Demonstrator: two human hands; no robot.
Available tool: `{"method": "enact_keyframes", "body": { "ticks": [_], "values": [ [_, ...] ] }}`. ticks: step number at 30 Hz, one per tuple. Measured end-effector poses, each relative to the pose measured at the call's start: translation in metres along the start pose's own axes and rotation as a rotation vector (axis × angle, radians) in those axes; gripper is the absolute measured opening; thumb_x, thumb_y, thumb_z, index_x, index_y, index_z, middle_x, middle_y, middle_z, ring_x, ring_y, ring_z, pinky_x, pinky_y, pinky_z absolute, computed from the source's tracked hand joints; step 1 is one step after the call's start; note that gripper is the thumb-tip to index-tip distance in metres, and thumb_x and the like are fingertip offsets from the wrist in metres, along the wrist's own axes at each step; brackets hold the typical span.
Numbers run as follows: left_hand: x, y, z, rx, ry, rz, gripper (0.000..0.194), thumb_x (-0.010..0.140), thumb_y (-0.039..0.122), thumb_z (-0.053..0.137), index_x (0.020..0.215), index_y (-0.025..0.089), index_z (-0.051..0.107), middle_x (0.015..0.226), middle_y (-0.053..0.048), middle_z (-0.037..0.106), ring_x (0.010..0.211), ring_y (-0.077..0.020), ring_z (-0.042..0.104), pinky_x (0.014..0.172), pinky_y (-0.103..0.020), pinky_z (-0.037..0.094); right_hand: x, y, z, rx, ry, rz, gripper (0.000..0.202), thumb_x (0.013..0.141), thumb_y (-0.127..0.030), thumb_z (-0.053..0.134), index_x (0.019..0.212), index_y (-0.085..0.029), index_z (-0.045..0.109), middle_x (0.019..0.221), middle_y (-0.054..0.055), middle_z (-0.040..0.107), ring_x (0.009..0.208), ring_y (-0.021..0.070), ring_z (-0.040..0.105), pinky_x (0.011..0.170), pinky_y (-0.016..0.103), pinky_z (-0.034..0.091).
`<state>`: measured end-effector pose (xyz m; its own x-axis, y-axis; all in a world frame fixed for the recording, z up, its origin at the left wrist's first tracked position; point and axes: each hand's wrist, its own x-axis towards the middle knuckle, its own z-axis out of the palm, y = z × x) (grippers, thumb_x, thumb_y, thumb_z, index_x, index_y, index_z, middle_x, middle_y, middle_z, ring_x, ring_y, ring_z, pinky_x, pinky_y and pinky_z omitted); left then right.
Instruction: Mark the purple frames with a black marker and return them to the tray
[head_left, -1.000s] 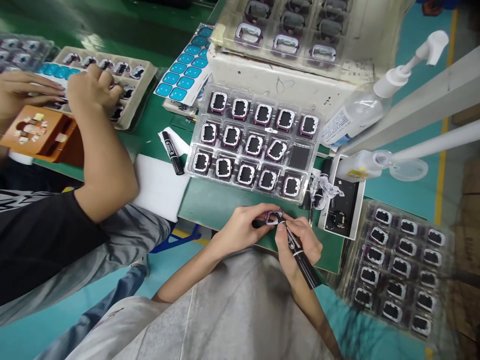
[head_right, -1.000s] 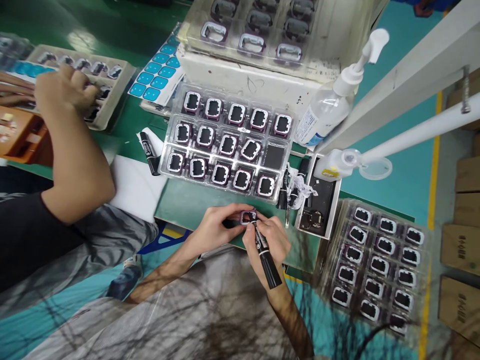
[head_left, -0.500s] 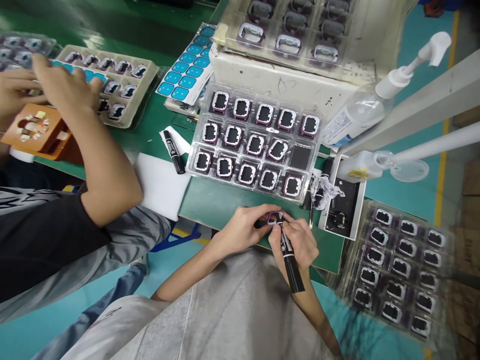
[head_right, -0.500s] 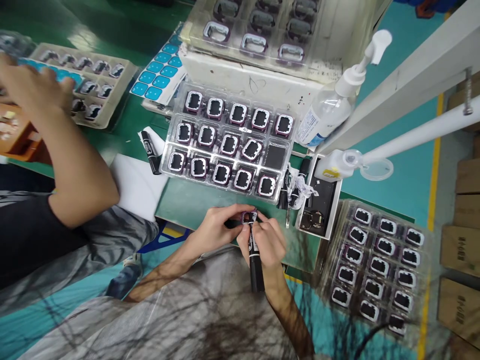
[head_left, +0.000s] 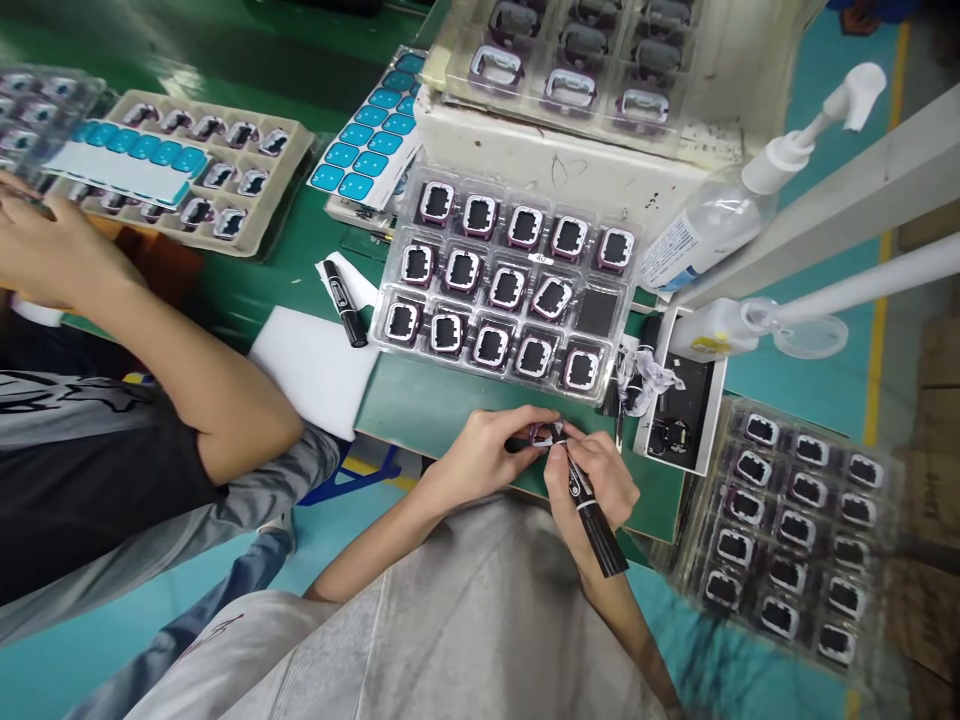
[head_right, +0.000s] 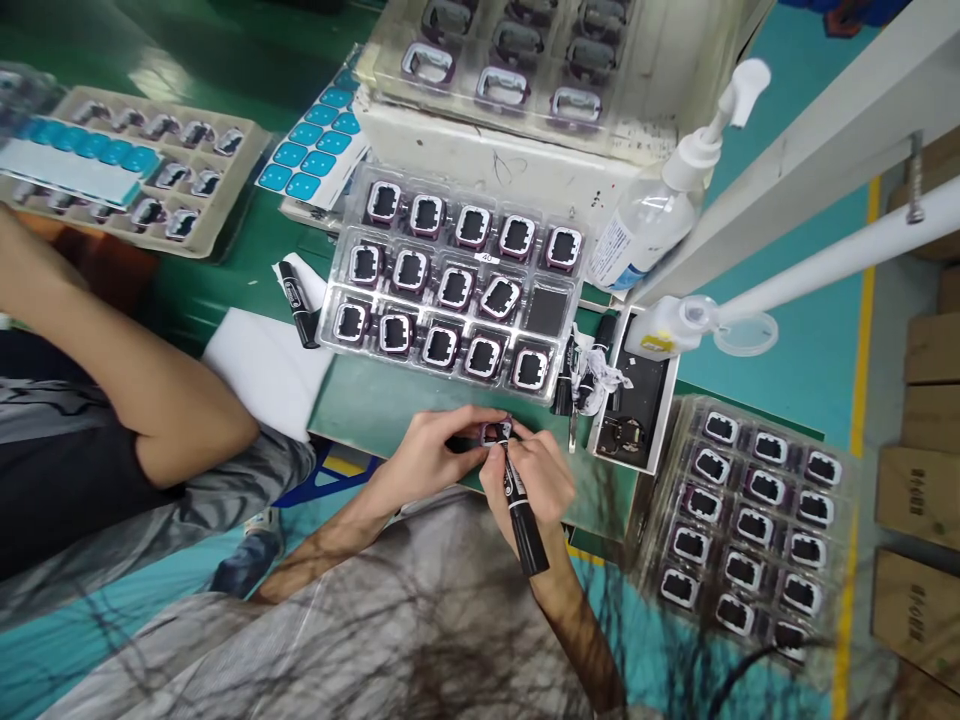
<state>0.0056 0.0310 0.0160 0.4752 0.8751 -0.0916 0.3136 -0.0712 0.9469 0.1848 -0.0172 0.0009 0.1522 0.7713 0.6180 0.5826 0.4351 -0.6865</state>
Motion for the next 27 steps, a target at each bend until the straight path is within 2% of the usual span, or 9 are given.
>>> {"method": "enact_keyframes", "body": {
  "ticks": [6, 11, 16, 20, 23, 27],
  "values": [
    [0.0001, -0.0044, 0.0022, -0.011, 0.008, 0.020, 0.038, 0.104, 0.024, 0.079, 0.141, 0.028, 0.082, 0.133, -0.003, 0.091, 0.108, -0.0261, 0.089, 0.102, -0.037, 0.073, -0.0009, -0.0001, 0.0024, 0.028, 0.056, 0.015, 0.012, 0.100, -0.021, 0.077, 0.109, -0.029, 0.074, 0.084, -0.003, 0.077, 0.082, 0.0217, 0.084, 0.071, 0.039, 0.073],
    [0.0007, -0.0040, 0.0014, -0.006, 0.006, 0.030, 0.039, 0.102, 0.019, 0.077, 0.141, 0.026, 0.082, 0.131, -0.005, 0.091, 0.108, -0.0244, 0.089, 0.102, -0.036, 0.074, 0.0023, -0.0010, 0.0021, 0.003, 0.031, 0.005, 0.012, 0.100, -0.023, 0.078, 0.108, -0.030, 0.073, 0.083, -0.002, 0.077, 0.081, 0.0227, 0.084, 0.070, 0.040, 0.075],
    [0.0024, -0.0043, 0.0000, -0.060, 0.004, -0.014, 0.038, 0.101, 0.023, 0.079, 0.138, 0.027, 0.082, 0.128, -0.005, 0.091, 0.108, -0.0271, 0.090, 0.101, -0.040, 0.077, 0.0053, 0.0004, 0.0021, -0.002, 0.053, -0.014, 0.009, 0.102, -0.028, 0.077, 0.106, -0.032, 0.071, 0.077, -0.003, 0.074, 0.071, 0.0210, 0.080, 0.064, 0.037, 0.074],
    [0.0049, -0.0053, 0.0000, -0.180, -0.005, -0.040, 0.040, 0.096, 0.021, 0.083, 0.136, 0.022, 0.082, 0.119, -0.006, 0.092, 0.105, -0.0272, 0.091, 0.103, -0.042, 0.077, 0.0056, -0.0013, 0.0031, -0.020, 0.063, -0.002, 0.010, 0.100, -0.024, 0.078, 0.105, -0.031, 0.072, 0.080, -0.004, 0.075, 0.076, 0.0205, 0.083, 0.065, 0.036, 0.075],
    [0.0063, -0.0056, 0.0000, -0.206, -0.003, -0.044, 0.041, 0.095, 0.020, 0.084, 0.135, 0.023, 0.082, 0.117, -0.006, 0.093, 0.102, -0.0271, 0.092, 0.102, -0.042, 0.078, 0.0046, -0.0030, 0.0040, -0.021, 0.070, 0.028, 0.009, 0.100, -0.024, 0.077, 0.103, -0.030, 0.072, 0.082, -0.004, 0.078, 0.077, 0.0214, 0.084, 0.063, 0.038, 0.074],
    [0.0069, -0.0050, -0.0005, -0.205, -0.009, -0.062, 0.042, 0.094, 0.027, 0.088, 0.135, 0.022, 0.080, 0.115, -0.008, 0.093, 0.101, -0.0293, 0.092, 0.101, -0.045, 0.078, 0.0032, -0.0035, 0.0045, 0.004, 0.085, 0.055, 0.010, 0.098, -0.023, 0.080, 0.102, -0.030, 0.074, 0.083, -0.003, 0.079, 0.079, 0.0221, 0.085, 0.065, 0.039, 0.075]
  ]
}}
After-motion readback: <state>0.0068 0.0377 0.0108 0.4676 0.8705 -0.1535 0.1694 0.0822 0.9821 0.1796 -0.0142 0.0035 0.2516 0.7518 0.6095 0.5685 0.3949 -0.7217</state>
